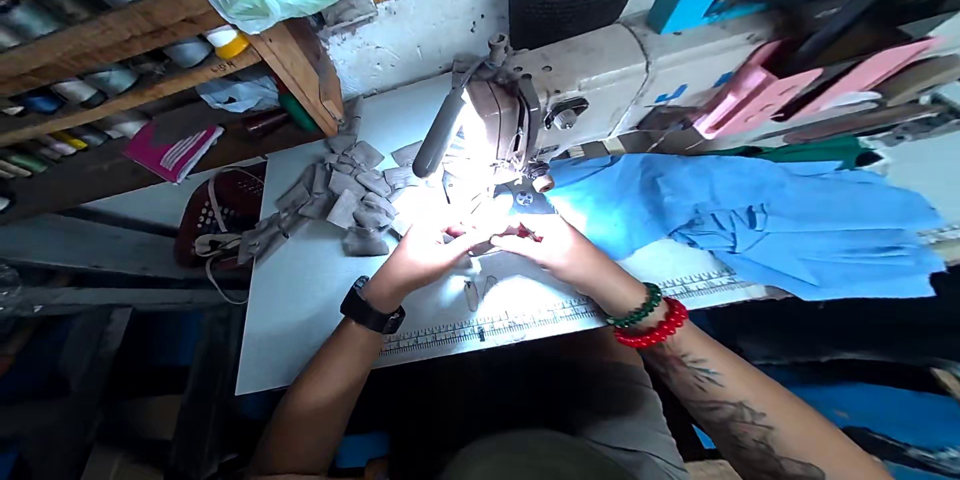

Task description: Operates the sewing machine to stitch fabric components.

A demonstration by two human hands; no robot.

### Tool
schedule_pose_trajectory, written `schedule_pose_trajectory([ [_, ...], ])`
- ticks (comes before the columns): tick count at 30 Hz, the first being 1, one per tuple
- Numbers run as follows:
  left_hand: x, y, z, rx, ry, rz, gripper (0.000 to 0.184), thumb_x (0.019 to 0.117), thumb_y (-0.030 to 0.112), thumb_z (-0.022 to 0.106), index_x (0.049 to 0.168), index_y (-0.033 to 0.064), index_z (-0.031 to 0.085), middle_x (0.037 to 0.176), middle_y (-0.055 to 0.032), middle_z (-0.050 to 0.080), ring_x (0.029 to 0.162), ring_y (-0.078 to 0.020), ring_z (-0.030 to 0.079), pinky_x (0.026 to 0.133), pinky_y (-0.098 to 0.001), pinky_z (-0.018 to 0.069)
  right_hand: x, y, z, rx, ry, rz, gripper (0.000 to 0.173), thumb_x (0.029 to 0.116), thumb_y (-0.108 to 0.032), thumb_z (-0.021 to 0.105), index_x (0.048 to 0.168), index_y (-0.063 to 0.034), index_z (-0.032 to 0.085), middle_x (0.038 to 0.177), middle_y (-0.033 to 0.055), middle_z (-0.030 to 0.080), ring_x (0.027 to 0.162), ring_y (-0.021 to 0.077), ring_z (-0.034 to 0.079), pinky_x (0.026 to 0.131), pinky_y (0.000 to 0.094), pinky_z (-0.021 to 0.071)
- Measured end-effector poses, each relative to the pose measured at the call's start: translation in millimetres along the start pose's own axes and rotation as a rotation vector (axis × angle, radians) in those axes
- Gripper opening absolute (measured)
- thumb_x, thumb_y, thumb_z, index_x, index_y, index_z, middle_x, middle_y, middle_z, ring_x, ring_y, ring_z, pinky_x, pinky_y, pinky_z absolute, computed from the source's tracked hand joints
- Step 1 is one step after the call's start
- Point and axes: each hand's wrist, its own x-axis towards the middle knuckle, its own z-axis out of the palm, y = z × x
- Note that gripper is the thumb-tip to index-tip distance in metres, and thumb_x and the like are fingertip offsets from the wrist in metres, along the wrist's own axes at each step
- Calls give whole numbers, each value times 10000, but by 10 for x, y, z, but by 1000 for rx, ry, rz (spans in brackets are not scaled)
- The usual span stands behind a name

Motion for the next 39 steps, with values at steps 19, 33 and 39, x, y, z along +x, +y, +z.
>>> schedule_pose_trajectory([
  [19, 620, -188, 155, 451, 6, -312, 206, 967, 281, 675, 914, 83, 693, 742, -66, 642, 689, -207, 639, 653, -451, 528, -156, 87, 8, -814, 138, -48, 288, 976, -273, 615, 1211, -186, 757, 877, 102, 745, 800, 323, 719, 674, 564, 547],
  [33, 700, -270, 101, 437, 23, -312, 265, 981, 276, 664, 850, 46, 679, 671, -65, 633, 612, -189, 628, 608, -423, 526, -109, 146, 27, -926, 168, -177, 133, 925, -200, 664, 928, -107, 759, 775, 91, 708, 709, 294, 705, 569, 507, 524],
  [39, 831, -538, 28, 457, 165, -194, 250, 964, 318, 685, 912, 74, 696, 752, -80, 654, 687, -221, 650, 645, -465, 534, -40, 128, 5, -982, 134, -197, 211, 964, -206, 599, 1033, -97, 766, 849, 106, 726, 760, 304, 712, 621, 500, 544],
])
